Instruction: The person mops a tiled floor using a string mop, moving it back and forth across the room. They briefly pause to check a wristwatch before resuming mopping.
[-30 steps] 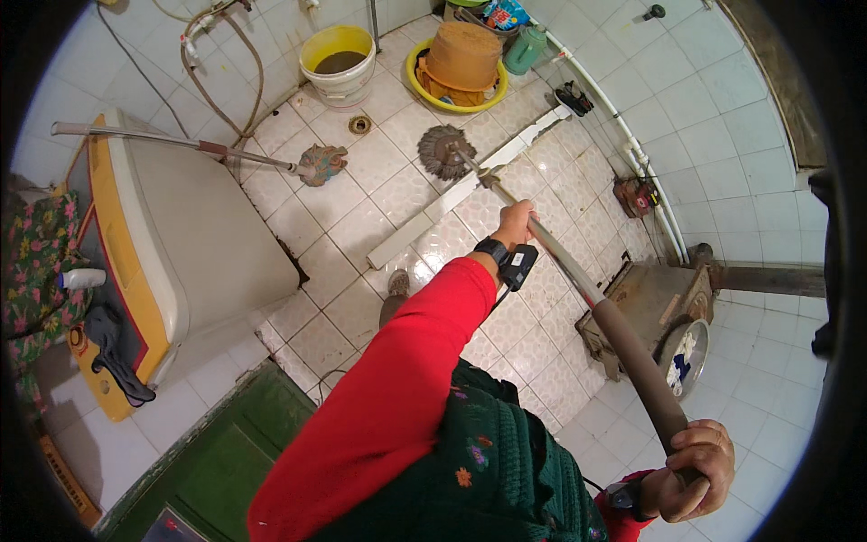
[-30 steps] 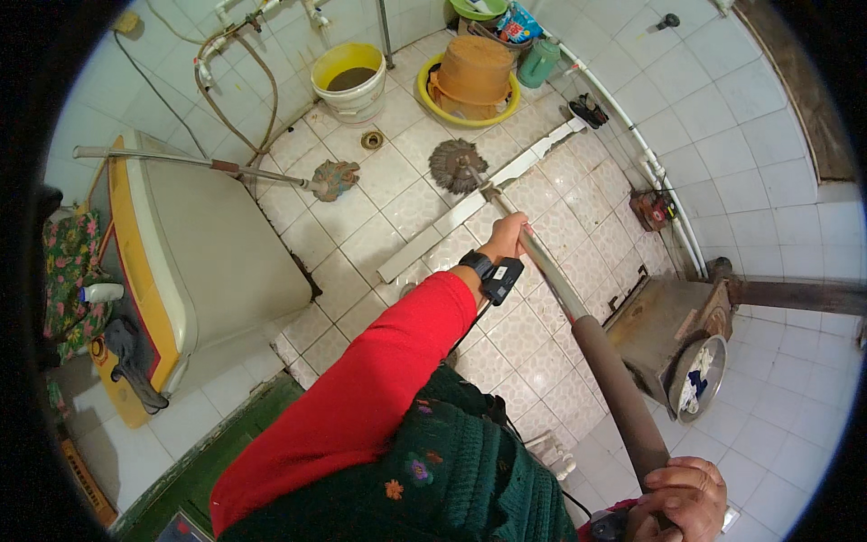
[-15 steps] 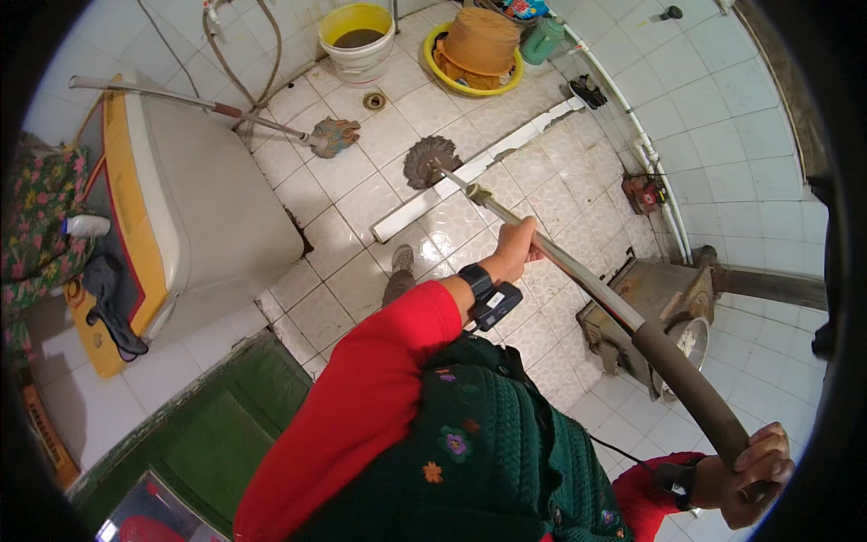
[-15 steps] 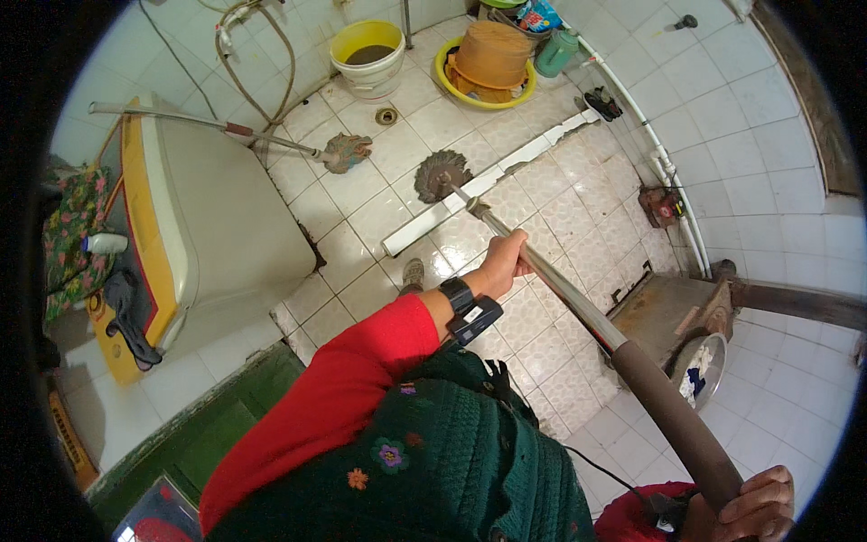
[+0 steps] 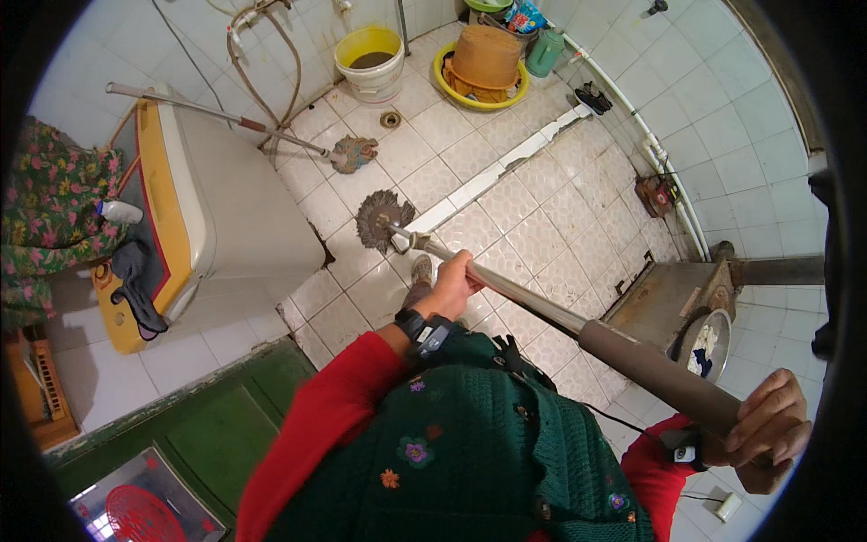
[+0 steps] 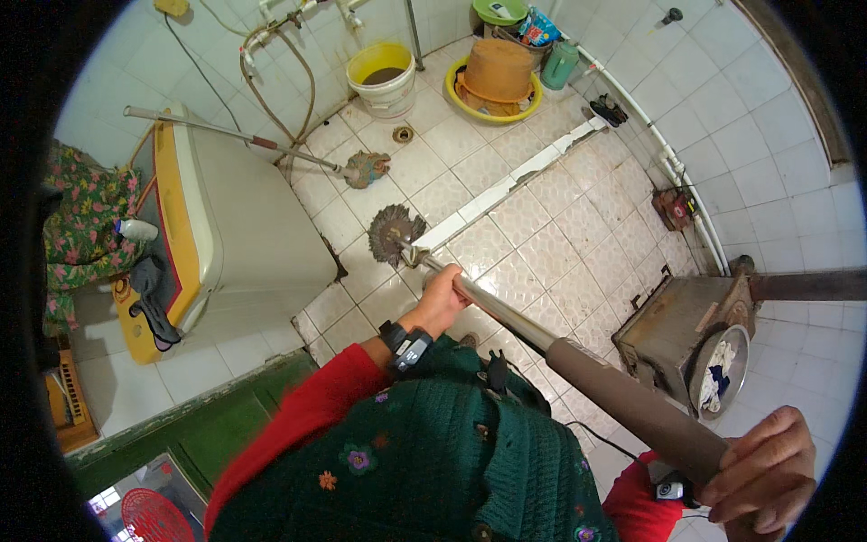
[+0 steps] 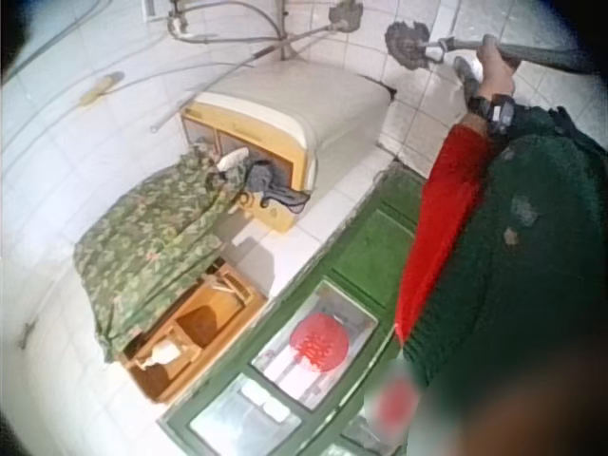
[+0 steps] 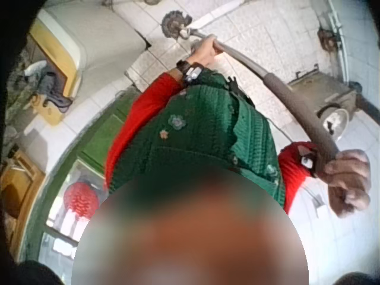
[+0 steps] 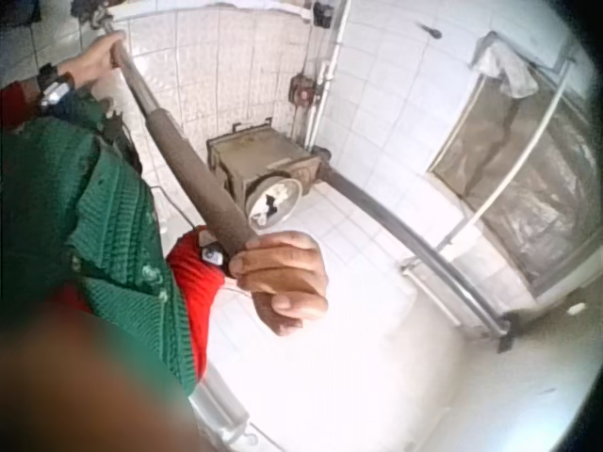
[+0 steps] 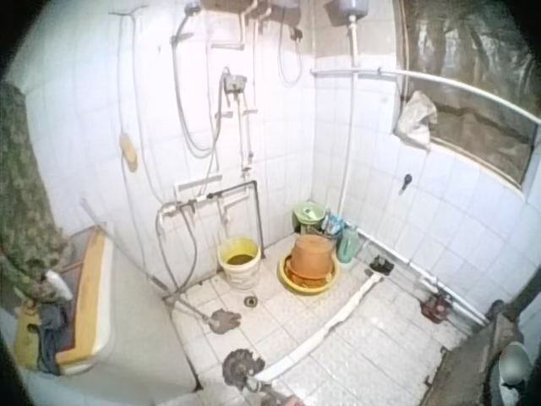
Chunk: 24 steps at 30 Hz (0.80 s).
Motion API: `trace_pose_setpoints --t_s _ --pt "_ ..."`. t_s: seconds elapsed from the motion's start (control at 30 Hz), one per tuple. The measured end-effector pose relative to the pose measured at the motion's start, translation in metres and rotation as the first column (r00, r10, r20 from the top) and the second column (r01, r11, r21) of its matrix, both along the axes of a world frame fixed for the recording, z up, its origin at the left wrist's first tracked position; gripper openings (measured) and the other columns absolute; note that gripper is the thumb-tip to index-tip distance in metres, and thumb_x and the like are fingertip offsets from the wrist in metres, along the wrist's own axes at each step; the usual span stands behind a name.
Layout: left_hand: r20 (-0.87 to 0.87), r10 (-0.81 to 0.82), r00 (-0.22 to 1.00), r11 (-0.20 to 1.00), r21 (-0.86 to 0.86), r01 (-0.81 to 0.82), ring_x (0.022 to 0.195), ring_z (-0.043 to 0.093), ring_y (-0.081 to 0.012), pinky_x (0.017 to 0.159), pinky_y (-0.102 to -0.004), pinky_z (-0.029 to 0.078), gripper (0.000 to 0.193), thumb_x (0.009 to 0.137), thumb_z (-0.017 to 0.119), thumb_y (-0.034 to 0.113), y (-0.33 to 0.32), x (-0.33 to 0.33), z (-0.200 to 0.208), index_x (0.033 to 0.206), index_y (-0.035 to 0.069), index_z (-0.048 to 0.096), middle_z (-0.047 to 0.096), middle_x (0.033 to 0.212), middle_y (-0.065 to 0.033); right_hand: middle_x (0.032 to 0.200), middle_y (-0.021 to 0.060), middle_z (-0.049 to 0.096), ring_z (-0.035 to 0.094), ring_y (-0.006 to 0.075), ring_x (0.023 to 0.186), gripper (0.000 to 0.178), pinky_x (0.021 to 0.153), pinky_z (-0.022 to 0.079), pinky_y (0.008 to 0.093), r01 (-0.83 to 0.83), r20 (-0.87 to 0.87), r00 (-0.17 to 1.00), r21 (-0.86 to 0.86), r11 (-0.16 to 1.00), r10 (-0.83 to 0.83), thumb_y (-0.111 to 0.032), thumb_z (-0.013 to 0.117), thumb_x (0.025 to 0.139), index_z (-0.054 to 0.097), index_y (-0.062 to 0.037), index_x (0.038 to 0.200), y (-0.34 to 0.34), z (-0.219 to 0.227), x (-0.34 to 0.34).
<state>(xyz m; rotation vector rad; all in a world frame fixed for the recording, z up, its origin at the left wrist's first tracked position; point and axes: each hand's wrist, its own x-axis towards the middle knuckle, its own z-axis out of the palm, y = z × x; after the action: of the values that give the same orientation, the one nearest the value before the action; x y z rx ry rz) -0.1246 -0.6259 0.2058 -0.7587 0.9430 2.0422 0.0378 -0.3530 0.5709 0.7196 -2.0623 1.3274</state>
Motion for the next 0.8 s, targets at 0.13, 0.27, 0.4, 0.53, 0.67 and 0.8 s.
trace_pose_setpoints --t_s 0.13,0.27,0.4,0.53,0.67,0.8 --pt "-0.027 0.020 0.999 0.998 0.065 -0.019 0.073 0.051 -0.0183 0.073 -0.0380 0.045 0.015 0.082 0.051 0.021 0.001 -0.019 -0.007 0.072 0.012 0.045 0.047 0.073 -0.0034 0.055 -0.0028 0.059 0.055 0.0052 0.046 0.023 0.048 0.039 0.0166 -0.118 0.045 0.992 0.017 0.993 0.117 -0.025 0.036 0.083 0.047 -0.0073 0.090 -0.005 -0.008 -0.017" --pt "0.005 0.011 1.000 0.997 0.075 -0.011 0.072 0.051 -0.0180 0.071 -0.0376 0.045 0.015 0.081 0.052 0.020 0.012 -0.042 -0.009 0.071 0.011 0.045 0.047 0.071 -0.0035 0.054 -0.0011 0.059 0.054 0.0067 0.045 0.025 0.050 0.040 0.0233 -0.235 0.064 0.971 0.092 0.968 0.229 -0.027 0.035 0.081 0.048 -0.0076 0.091 -0.014 0.000 -0.053" --pt "-0.049 -0.041 0.998 0.992 0.116 0.046 0.070 0.051 -0.0180 0.070 -0.0370 0.046 0.014 0.081 0.051 0.020 0.022 -0.084 -0.017 0.071 0.011 0.047 0.048 0.070 -0.0032 0.049 -0.0008 0.054 0.049 0.0093 0.041 0.021 0.049 0.038 0.0267 0.065 -0.013 0.998 0.067 0.996 -0.064 -0.023 0.032 0.083 0.047 -0.0085 0.086 -0.042 0.003 -0.082" --pt "-0.130 -0.040 0.991 0.998 0.033 0.044 0.062 0.053 -0.0172 0.062 -0.0332 0.047 0.015 0.079 0.053 0.021 0.024 -0.146 -0.034 0.070 0.009 0.049 0.052 0.067 -0.0032 0.044 -0.0010 0.050 0.049 0.0128 0.039 0.017 0.048 0.041 0.0298 0.289 -0.028 0.957 -0.014 0.957 -0.289 -0.021 0.035 0.083 0.047 -0.0091 0.081 -0.070 -0.018 -0.121" --pt "-0.099 0.105 0.990 0.984 -0.132 -0.117 0.057 0.052 -0.0160 0.058 -0.0314 0.046 0.015 0.076 0.056 0.019 0.025 -0.199 -0.042 0.067 0.008 0.049 0.050 0.064 -0.0028 0.041 -0.0003 0.044 0.044 0.0141 0.036 0.024 0.049 0.040 0.0319 0.367 0.057 0.930 -0.164 0.916 -0.362 -0.026 0.031 0.088 0.045 -0.0075 0.080 -0.079 -0.043 -0.166" --pt "-0.063 0.136 0.989 0.983 -0.111 -0.143 0.056 0.052 -0.0166 0.055 -0.0315 0.046 0.014 0.075 0.056 0.018 0.031 -0.220 -0.044 0.069 0.006 0.051 0.051 0.065 -0.0042 0.040 -0.0007 0.039 0.040 0.0137 0.037 0.024 0.048 0.036 0.0312 0.441 0.092 0.897 -0.218 0.871 -0.432 -0.026 0.030 0.089 0.044 -0.0069 0.082 -0.068 -0.052 -0.188"
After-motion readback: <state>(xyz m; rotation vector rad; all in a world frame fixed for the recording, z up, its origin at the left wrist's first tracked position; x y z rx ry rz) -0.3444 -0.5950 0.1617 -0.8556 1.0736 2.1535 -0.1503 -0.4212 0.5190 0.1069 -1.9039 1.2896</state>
